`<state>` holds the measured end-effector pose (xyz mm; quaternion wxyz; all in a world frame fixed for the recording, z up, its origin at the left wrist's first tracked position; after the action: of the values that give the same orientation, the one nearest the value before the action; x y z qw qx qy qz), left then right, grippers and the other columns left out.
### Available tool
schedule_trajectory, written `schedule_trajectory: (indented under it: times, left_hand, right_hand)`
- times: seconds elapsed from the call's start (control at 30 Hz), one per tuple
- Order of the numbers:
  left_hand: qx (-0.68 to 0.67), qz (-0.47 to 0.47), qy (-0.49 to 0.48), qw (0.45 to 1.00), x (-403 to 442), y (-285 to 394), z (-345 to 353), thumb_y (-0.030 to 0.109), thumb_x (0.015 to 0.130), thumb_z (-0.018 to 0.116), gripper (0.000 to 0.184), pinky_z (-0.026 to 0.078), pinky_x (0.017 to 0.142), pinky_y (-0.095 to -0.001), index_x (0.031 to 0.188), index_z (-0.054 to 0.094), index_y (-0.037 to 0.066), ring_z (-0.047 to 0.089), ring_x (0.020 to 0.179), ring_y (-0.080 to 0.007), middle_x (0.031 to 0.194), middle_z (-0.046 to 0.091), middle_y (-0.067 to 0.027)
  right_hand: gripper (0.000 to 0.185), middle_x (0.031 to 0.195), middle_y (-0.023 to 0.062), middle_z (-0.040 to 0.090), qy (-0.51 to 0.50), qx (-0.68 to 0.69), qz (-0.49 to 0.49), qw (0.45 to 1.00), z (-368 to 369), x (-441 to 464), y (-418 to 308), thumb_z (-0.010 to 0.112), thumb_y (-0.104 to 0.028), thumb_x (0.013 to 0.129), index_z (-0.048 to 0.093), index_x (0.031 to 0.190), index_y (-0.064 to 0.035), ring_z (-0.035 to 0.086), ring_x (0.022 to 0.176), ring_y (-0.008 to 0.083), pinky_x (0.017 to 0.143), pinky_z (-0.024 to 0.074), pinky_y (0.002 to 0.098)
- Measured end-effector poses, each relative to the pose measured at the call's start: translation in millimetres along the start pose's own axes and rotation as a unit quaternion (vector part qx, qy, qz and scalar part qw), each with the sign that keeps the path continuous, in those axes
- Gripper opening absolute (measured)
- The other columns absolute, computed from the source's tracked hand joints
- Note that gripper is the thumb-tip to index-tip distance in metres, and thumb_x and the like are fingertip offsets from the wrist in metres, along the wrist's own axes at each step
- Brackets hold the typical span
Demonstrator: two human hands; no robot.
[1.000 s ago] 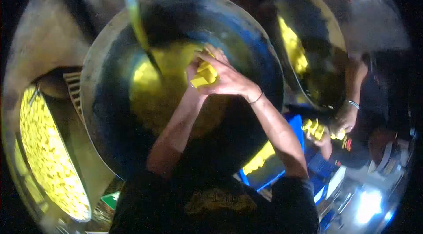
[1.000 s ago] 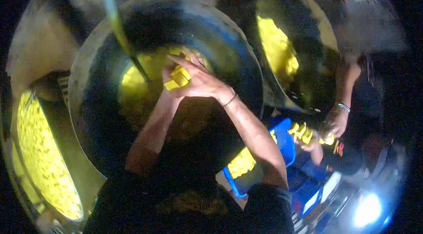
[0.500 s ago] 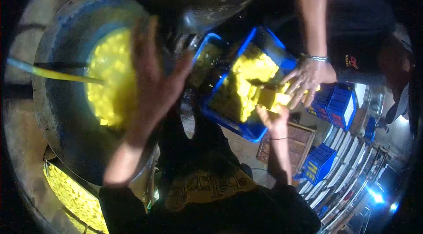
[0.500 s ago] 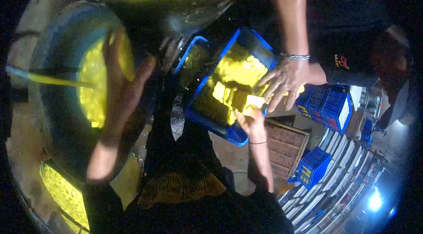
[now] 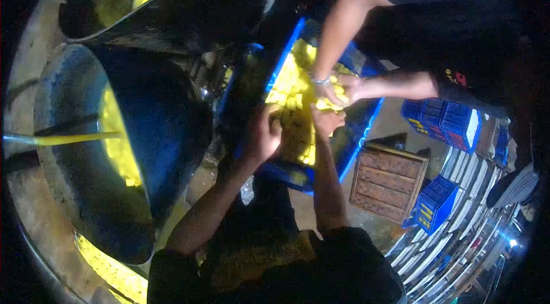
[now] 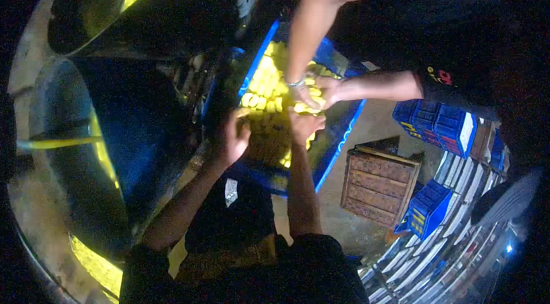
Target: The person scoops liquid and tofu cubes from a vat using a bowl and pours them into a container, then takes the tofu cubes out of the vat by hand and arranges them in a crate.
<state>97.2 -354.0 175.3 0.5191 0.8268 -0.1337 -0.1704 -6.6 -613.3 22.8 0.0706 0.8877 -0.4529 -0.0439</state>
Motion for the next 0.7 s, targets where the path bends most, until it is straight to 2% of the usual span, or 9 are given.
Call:
schedule_trajectory:
  times: [0.13,0.2,0.23,0.27,0.33,0.4,0.47,0.53,0.7]
  left_hand:
    - [0.134,0.038,-0.018,0.990,59,-84,111,0.003,0.072,0.059,0.051,0.041,0.099,-0.0461,0.122,0.050,0.000,0.052,0.113,-0.0427,0.118,0.055,-0.0270]
    - [0.145,0.027,-0.086,0.985,81,-101,137,0.007,0.067,0.059,0.070,0.037,0.104,-0.0448,0.134,0.041,0.000,0.047,0.118,-0.0439,0.128,0.049,-0.0285]
    - [0.189,-0.029,-0.260,0.946,79,-118,165,0.009,0.067,0.060,0.071,0.036,0.105,-0.0440,0.135,0.041,0.001,0.044,0.124,-0.0403,0.131,0.048,-0.0256]
    - [0.242,0.010,-0.188,0.952,79,-115,163,0.011,0.068,0.061,0.070,0.035,0.106,-0.0454,0.135,0.041,0.002,0.045,0.124,-0.0386,0.131,0.050,-0.0229]
    - [0.292,0.049,-0.114,0.948,80,-103,163,0.012,0.070,0.061,0.069,0.033,0.107,-0.0469,0.135,0.042,0.003,0.046,0.124,-0.0370,0.130,0.052,-0.0202]
    - [0.310,0.053,-0.232,0.920,83,-101,188,0.014,0.072,0.061,0.068,0.028,0.111,-0.0489,0.136,0.042,0.004,0.046,0.126,-0.0333,0.132,0.051,-0.0171]
    - [0.295,0.036,-0.284,0.912,85,-107,198,0.014,0.072,0.062,0.068,0.027,0.111,-0.0497,0.136,0.041,0.004,0.045,0.126,-0.0334,0.134,0.050,-0.0162]
    - [0.280,-0.013,-0.330,0.902,69,-132,217,0.017,0.075,0.064,0.063,0.027,0.110,-0.0528,0.133,0.044,0.005,0.041,0.130,-0.0335,0.139,0.045,-0.0145]
    - [0.354,0.041,-0.356,0.864,56,-133,215,0.032,0.081,0.064,0.061,0.029,0.108,-0.0534,0.134,0.044,0.007,0.041,0.129,-0.0320,0.138,0.045,-0.0131]
  right_hand:
    - [0.107,0.148,0.0307,0.022,-0.277,0.044,0.104,0.954,36,-22,-16,0.041,-0.083,0.073,0.033,0.144,-0.0037,0.018,0.136,0.0486,0.110,0.0202,0.0573]
    - [0.096,0.150,0.0223,0.025,-0.313,0.022,0.034,0.949,48,-19,-7,0.043,-0.079,0.075,0.034,0.145,-0.0140,0.021,0.134,0.0497,0.106,0.0233,0.0607]
    - [0.086,0.152,0.0140,0.028,-0.351,0.004,-0.040,0.936,57,-20,-5,0.046,-0.076,0.077,0.035,0.145,-0.0243,0.024,0.133,0.0508,0.102,0.0265,0.0642]
    - [0.079,0.149,0.0073,0.036,-0.326,-0.021,-0.126,0.937,73,-12,1,0.046,-0.070,0.080,0.039,0.143,-0.0233,0.031,0.133,0.0423,0.100,0.0299,0.0638]
    - [0.074,0.147,0.0075,0.040,-0.344,0.012,-0.215,0.914,164,7,22,0.045,-0.067,0.082,0.041,0.141,-0.0228,0.036,0.132,0.0363,0.101,0.0315,0.0597]
    - [0.063,0.140,0.0086,0.048,-0.391,0.038,-0.345,0.853,155,10,5,0.039,-0.060,0.089,0.047,0.137,-0.0193,0.047,0.125,0.0246,0.101,0.0382,0.0461]
    - [0.060,0.139,0.0082,0.049,-0.384,0.055,-0.353,0.852,153,12,-2,0.037,-0.056,0.091,0.048,0.136,-0.0184,0.048,0.124,0.0265,0.101,0.0396,0.0432]
    - [0.038,0.127,0.0162,0.055,-0.302,0.086,-0.436,0.843,83,-3,-23,0.034,-0.024,0.099,0.046,0.131,-0.0073,0.052,0.117,0.0321,0.100,0.0417,0.0408]
    - [0.044,0.134,0.0107,0.051,-0.350,0.079,-0.399,0.844,109,-13,-1,0.035,-0.037,0.097,0.050,0.131,-0.0130,0.050,0.121,0.0282,0.101,0.0421,0.0414]
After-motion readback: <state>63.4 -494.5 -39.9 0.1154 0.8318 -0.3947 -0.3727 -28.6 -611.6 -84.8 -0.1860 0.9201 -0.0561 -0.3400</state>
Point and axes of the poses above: each hand's wrist, its own x-axis towards the middle knuckle, its own z-axis out of the palm, y = z × x, the point moved 10 cm from there along x, towards the middle knuckle
